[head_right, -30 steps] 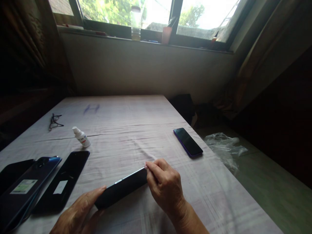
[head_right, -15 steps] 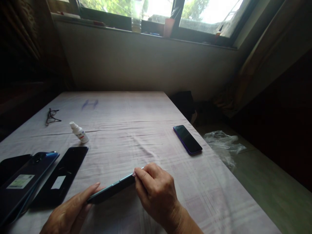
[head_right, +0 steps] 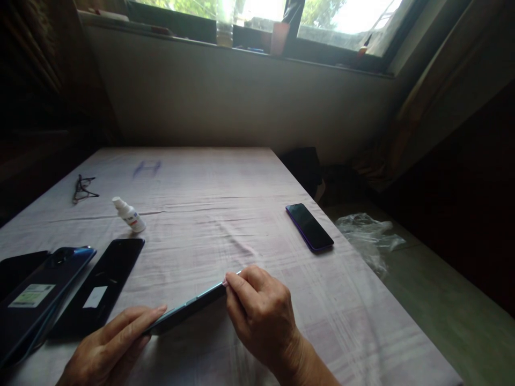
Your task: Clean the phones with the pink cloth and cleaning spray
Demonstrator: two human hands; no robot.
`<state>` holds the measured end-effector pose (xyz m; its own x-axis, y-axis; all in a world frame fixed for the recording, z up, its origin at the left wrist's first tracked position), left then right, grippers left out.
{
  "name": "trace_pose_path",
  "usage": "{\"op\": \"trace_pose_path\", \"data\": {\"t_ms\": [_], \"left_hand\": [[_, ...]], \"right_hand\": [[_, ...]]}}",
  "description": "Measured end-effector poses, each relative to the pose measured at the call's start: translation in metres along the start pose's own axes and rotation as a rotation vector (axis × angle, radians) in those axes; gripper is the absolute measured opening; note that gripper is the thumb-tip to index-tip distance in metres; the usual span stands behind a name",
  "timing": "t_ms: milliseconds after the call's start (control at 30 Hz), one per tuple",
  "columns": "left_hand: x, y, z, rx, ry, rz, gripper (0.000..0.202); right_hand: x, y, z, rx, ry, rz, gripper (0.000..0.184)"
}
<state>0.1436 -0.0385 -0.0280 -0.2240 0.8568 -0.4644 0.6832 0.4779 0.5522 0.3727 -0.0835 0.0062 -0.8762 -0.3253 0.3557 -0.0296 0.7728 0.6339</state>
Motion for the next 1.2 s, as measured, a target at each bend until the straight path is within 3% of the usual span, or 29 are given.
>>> {"op": "trace_pose_path", "data": {"t_ms": [267,533,667,1000,1200], "left_hand": [[0.004,-0.007,0.002,-0.033,-0.062,-0.005,0.038],[0.002,-0.008,0.002,-0.025,-0.068,-0.005,0.035],[-0.001,-0.006,0.001,-0.041,-0.024,0.005,0.031],[-0.006,-0.002,-0.008,-0.135,0.068,0.031,0.018],[-0.008,-0.003,0.000,-0.189,0.020,-0.018,0.016]], "right_hand": [[-0.008,0.002,-0.006,-0.028,-0.046,0.002,0.015],[0.009,-0.002,0.004,0.011,0.029,-0.052,0.017],[0.004,-0.001,0.001,0.001,0.009,-0.039,0.015],[-0.007,0.002,-0.005,-0.044,-0.046,-0.005,0.015],[-0.001,0.001,-0.005,-0.049,-0.017,-0.022,0.014]]}}
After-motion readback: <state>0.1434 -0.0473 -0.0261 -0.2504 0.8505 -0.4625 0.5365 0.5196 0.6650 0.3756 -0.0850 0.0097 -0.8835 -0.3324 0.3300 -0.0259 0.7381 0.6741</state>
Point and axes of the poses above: each hand's wrist, its own y-axis towards the middle knuckle, its own z-axis out of the palm, x = y × z, the point moved 6 cm from there along y, towards the middle knuckle, and after that the axes turned 3 degrees about -y, right-handed, at the moved point
